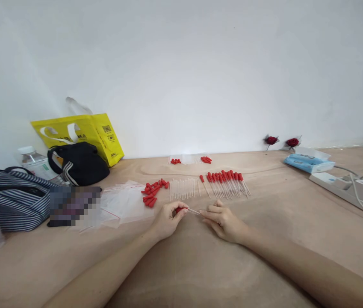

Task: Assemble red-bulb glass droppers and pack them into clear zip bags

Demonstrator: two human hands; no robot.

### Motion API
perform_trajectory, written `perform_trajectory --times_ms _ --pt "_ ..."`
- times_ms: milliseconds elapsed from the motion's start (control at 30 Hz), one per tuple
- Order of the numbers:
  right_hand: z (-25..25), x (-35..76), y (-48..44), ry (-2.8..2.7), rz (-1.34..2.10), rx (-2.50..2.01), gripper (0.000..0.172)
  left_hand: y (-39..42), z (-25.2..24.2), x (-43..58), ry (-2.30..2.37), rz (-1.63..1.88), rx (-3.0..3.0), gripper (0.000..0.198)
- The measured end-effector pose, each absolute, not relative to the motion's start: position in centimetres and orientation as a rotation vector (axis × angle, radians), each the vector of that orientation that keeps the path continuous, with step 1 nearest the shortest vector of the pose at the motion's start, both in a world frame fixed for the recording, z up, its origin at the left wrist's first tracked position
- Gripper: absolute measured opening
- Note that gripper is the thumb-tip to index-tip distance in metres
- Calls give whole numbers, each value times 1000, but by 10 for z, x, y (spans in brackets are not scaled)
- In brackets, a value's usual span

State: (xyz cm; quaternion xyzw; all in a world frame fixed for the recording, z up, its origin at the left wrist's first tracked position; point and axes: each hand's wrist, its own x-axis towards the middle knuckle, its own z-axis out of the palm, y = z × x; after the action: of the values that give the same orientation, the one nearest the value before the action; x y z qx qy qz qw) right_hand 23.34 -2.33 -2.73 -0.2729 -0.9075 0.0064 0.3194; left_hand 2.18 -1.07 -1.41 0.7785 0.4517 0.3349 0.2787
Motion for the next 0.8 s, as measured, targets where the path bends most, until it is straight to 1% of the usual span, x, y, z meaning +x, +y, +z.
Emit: perform_trajectory --times_ms 200,500,600,800 --pt "-23 241 -14 -2434 -279 -612 35 -15 -11 22 1206 839 2158 18" --pt "-22 244 -13 -2471 -444 -603 36 -16 -8 23 1114 786 2174 18" --pt "-20 243 -15 -2468 -408 -642 34 -17 -7 23 1176 818 2249 17" --pt "-17 238 -21 -2428 -66 -813 24 -21 -7 25 1129 823 2477 12"
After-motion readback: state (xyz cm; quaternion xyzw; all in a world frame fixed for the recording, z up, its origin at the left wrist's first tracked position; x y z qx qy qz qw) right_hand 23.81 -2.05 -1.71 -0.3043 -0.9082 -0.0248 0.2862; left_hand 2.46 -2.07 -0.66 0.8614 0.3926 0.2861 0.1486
